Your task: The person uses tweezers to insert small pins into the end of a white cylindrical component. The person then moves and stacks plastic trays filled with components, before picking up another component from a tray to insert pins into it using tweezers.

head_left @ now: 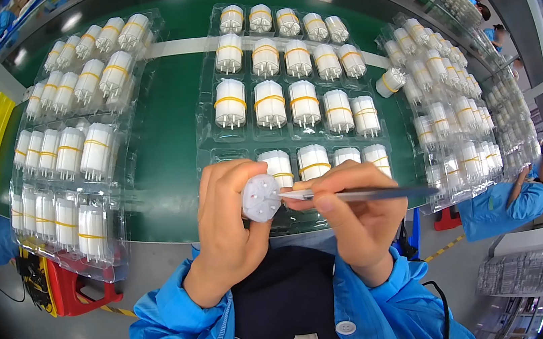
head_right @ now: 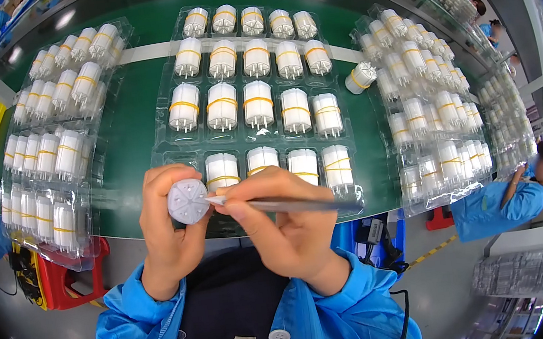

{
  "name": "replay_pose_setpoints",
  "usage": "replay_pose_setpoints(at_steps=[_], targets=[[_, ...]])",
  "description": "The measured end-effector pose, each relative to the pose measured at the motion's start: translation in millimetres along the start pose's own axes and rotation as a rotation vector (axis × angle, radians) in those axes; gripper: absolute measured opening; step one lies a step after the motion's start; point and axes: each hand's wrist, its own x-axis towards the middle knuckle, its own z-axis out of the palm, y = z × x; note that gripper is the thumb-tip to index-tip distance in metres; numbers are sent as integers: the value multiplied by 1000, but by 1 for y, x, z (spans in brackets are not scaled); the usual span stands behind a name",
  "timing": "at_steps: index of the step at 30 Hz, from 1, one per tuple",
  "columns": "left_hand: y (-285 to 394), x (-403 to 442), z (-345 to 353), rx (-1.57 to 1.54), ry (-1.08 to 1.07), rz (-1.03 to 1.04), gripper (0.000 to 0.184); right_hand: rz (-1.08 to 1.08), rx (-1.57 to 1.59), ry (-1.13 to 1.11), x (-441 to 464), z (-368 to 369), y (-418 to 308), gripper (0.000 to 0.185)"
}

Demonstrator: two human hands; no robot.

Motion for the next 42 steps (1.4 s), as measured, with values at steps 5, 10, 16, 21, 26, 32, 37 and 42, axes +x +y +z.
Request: replay_pose_setpoints(at_steps=[5,10,16,21,26,32,37,42], targets=[[1,2,-3,88,-15,55,50,-6,-214,-88,4,-2,-5,12],[4,1,-3,-79,-22,-17,50,32,254,4,5,-1,-1,10],[4,-2,-1,-148,-17,-64,51,8,183,13,5,1,-2,11],[3,4,-4,19,-22,36,54,-120,-280,-95,12,2,-13,12],[1,0,-5,43,-60,10,54,-189,-346,-122,15,1,-7,15],[8,-7,-8,-361,-136,-295,54,-193,109,92,6,-13,8,18],[10,-6,-6,-449,-124,-314,54,-295,113,221,6,-8,7,34],[12,-4,-7,-441,-140,-341,55,-364,82,109,2,0,18,35]])
